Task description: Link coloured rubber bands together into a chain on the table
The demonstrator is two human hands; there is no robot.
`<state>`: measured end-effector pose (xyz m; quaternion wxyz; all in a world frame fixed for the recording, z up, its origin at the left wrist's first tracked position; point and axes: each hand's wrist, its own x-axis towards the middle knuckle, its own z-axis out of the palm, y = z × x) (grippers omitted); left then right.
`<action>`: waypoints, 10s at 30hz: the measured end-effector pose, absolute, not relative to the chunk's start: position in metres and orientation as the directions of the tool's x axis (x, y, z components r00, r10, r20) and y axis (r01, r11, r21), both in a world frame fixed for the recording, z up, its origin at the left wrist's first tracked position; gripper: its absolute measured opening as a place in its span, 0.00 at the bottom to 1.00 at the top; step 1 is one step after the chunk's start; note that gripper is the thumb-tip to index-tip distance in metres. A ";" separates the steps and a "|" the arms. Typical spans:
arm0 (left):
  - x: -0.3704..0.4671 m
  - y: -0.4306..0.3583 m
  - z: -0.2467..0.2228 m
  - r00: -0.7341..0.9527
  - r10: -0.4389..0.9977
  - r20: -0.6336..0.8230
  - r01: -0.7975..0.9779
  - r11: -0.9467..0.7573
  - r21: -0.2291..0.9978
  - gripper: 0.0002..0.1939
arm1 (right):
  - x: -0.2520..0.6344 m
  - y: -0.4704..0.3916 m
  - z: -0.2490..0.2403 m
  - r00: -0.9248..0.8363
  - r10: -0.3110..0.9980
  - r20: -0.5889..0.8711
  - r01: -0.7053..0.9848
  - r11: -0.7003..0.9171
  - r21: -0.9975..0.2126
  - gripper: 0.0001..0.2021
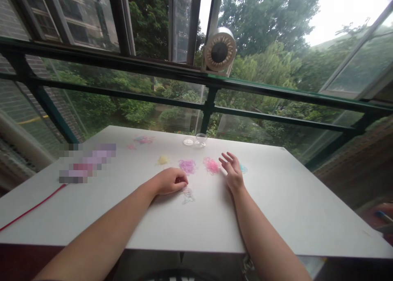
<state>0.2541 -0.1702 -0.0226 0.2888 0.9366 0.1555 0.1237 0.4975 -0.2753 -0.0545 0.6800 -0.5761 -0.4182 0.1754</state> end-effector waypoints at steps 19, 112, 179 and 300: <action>0.255 -0.171 -0.020 0.936 0.339 0.091 0.214 -0.758 0.616 0.08 | 0.431 -0.289 -0.038 0.046 0.962 0.270 0.748 0.145 -0.648 0.07; 0.263 -0.174 -0.032 0.797 0.487 0.358 0.079 -0.671 0.737 0.14 | 0.431 -0.283 -0.047 0.110 0.977 0.183 0.387 0.127 -0.913 0.10; 0.259 -0.162 -0.031 0.683 0.619 0.386 0.279 -0.711 0.645 0.05 | 0.435 -0.287 -0.036 0.197 0.944 0.263 0.593 0.099 -0.799 0.03; 0.261 -0.177 -0.026 0.903 0.394 0.173 0.163 -0.684 0.711 0.09 | 0.421 -0.286 -0.040 -0.007 0.901 0.435 0.767 0.284 -0.576 0.05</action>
